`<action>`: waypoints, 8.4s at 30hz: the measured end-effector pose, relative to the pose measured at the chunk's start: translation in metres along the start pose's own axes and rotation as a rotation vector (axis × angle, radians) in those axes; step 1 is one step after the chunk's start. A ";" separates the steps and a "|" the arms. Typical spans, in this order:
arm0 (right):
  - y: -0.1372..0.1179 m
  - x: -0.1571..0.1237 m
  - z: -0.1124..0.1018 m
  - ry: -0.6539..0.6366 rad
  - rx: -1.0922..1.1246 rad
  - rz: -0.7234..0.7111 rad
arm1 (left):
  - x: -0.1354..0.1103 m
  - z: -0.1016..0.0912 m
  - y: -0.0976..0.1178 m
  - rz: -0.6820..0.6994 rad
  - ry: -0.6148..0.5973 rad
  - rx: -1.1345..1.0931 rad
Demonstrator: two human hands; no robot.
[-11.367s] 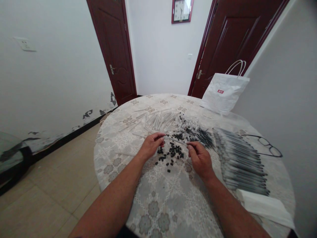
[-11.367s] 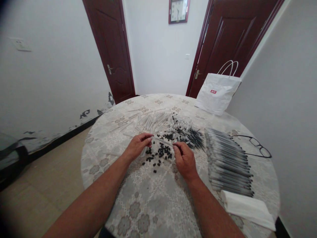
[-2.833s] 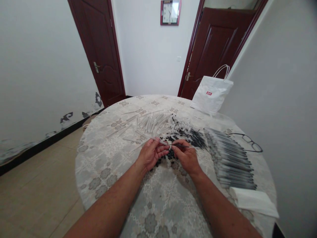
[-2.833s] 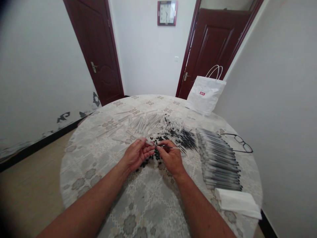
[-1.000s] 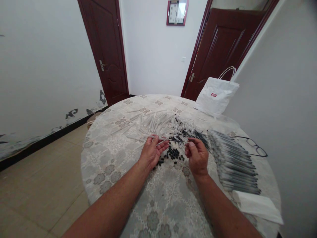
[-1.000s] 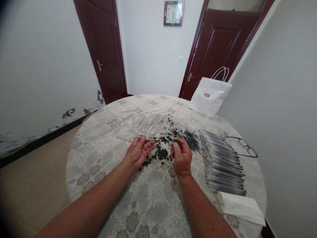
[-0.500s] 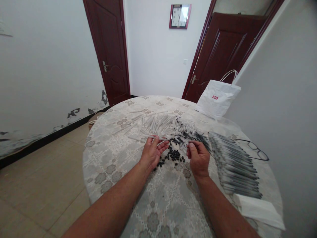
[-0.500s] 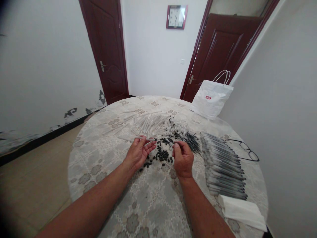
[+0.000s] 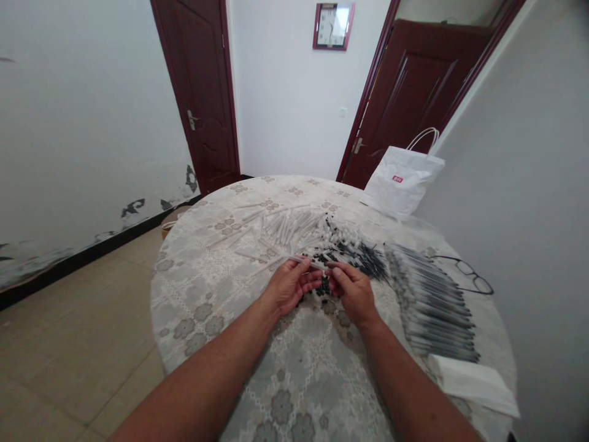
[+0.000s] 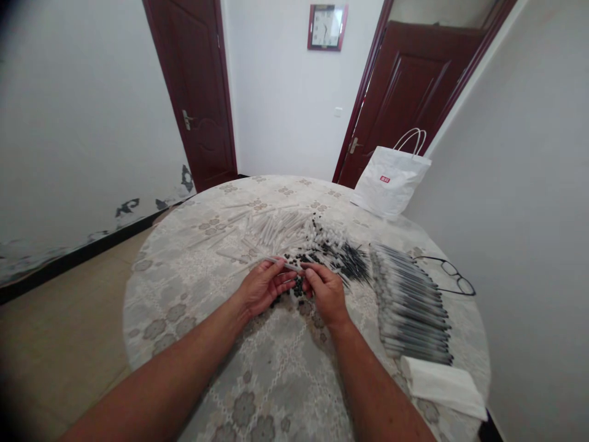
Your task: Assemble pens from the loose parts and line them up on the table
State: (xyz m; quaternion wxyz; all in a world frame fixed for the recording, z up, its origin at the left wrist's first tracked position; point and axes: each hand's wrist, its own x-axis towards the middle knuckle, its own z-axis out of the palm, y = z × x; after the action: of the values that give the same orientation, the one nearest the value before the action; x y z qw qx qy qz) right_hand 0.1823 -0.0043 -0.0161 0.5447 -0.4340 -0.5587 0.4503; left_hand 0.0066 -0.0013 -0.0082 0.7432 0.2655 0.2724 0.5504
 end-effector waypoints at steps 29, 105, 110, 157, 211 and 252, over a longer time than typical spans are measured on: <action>-0.025 -0.005 -0.019 -0.605 -1.169 -0.126 | 0.002 -0.002 0.013 0.085 0.070 -0.078; -0.009 -0.012 0.004 -0.043 -0.683 -0.305 | 0.000 -0.002 -0.001 0.034 -0.051 0.113; -0.004 -0.012 0.003 -0.043 -0.667 -0.317 | 0.000 -0.002 -0.002 0.026 -0.058 0.109; -0.002 -0.009 0.004 -0.016 -0.699 -0.357 | -0.001 0.002 -0.001 0.064 -0.020 0.158; 0.006 -0.001 -0.003 0.075 -0.515 -0.207 | 0.005 -0.009 0.019 0.253 0.129 0.229; 0.026 0.009 -0.010 0.168 -0.806 -0.419 | 0.021 -0.019 -0.003 0.535 -0.077 2.273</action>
State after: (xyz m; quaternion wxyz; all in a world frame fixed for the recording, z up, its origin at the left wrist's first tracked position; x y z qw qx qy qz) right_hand 0.1917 0.0104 -0.0395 0.4551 -0.5240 -0.7188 0.0407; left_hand 0.0005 0.0198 -0.0257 -0.0542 0.8433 0.5209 0.1205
